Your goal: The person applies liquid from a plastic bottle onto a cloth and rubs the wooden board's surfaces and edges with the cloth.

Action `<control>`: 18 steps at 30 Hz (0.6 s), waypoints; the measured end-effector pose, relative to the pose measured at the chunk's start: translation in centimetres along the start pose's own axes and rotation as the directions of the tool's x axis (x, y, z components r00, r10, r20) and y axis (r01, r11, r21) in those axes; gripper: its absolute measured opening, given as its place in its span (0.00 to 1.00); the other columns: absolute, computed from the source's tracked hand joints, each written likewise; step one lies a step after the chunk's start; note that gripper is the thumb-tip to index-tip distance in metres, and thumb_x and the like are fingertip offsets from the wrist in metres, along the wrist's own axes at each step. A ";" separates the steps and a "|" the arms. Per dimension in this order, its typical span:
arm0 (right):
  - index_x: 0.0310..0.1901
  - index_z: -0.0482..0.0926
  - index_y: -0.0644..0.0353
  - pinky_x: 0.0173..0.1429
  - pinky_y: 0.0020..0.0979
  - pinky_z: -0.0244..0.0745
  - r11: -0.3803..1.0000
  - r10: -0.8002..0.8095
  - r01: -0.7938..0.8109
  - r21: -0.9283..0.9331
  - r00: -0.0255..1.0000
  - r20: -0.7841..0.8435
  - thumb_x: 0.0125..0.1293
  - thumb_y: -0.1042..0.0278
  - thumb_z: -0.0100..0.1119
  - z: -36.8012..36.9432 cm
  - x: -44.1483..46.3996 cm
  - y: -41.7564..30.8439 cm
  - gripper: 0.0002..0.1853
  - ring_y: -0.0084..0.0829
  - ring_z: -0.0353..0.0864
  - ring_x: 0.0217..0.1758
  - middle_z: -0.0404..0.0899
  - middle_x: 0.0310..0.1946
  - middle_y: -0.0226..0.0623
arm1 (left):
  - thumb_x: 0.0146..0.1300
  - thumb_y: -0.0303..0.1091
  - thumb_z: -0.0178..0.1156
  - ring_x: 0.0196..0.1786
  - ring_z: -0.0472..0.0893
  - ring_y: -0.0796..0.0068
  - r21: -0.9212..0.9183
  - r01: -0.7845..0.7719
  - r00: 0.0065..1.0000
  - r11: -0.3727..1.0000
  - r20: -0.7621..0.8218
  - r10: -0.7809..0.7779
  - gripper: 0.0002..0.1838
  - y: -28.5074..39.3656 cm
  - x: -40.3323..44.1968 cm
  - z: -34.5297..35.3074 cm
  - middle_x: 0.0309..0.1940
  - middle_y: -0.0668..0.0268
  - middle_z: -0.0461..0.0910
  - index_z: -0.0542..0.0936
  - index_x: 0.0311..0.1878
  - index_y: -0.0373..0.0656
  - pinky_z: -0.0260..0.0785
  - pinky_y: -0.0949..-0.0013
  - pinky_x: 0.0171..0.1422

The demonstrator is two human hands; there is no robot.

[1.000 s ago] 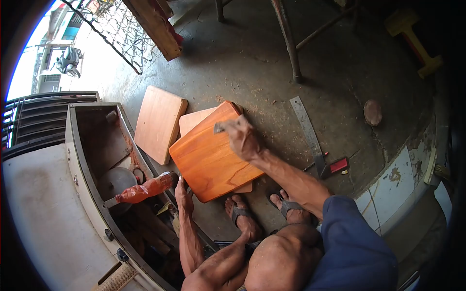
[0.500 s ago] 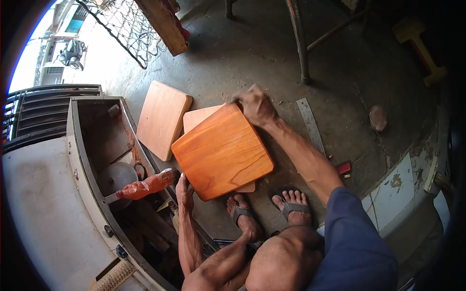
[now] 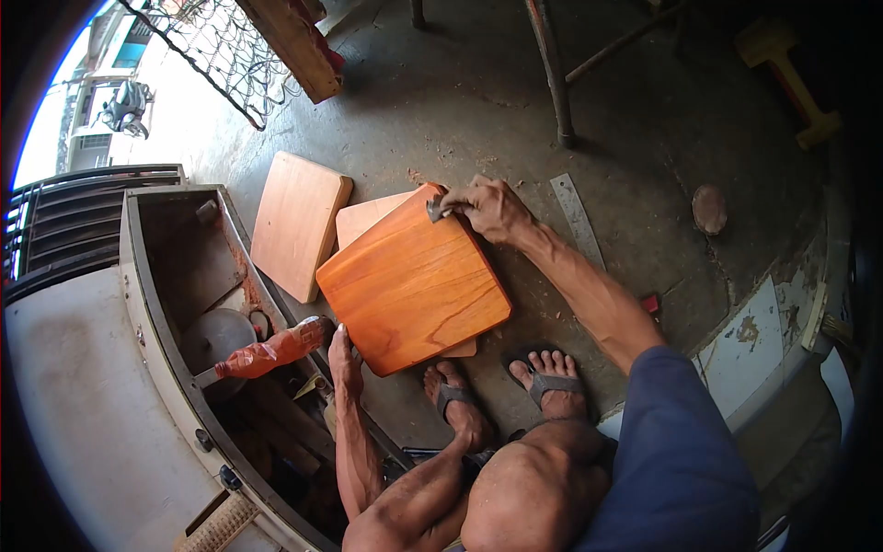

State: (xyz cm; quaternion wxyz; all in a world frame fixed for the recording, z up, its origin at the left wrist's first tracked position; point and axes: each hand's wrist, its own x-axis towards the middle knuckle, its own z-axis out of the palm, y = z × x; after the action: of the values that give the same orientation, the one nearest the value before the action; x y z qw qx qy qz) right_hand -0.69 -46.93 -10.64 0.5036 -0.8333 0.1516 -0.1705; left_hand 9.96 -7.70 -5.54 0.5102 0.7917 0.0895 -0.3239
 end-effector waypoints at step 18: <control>0.39 0.85 0.58 0.46 0.39 0.78 0.936 -0.069 0.065 -0.347 0.998 0.000 0.62 0.77 0.55 4.7 -13.4 -8.2 0.09 0.41 0.78 0.38 0.85 0.34 0.39 | 0.76 0.56 0.49 0.73 0.67 0.69 -0.063 -0.066 0.997 0.996 0.043 0.069 0.29 1.0 -0.5 1.2 0.67 0.66 0.73 0.73 0.69 0.46 0.60 0.48 0.72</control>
State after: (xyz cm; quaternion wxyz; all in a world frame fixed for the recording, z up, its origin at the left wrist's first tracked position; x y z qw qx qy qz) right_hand -9.93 -33.88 -7.15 0.3418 -0.9126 0.1540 -0.1632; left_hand 9.52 -9.15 -4.82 0.5468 0.7707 0.0610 -0.3216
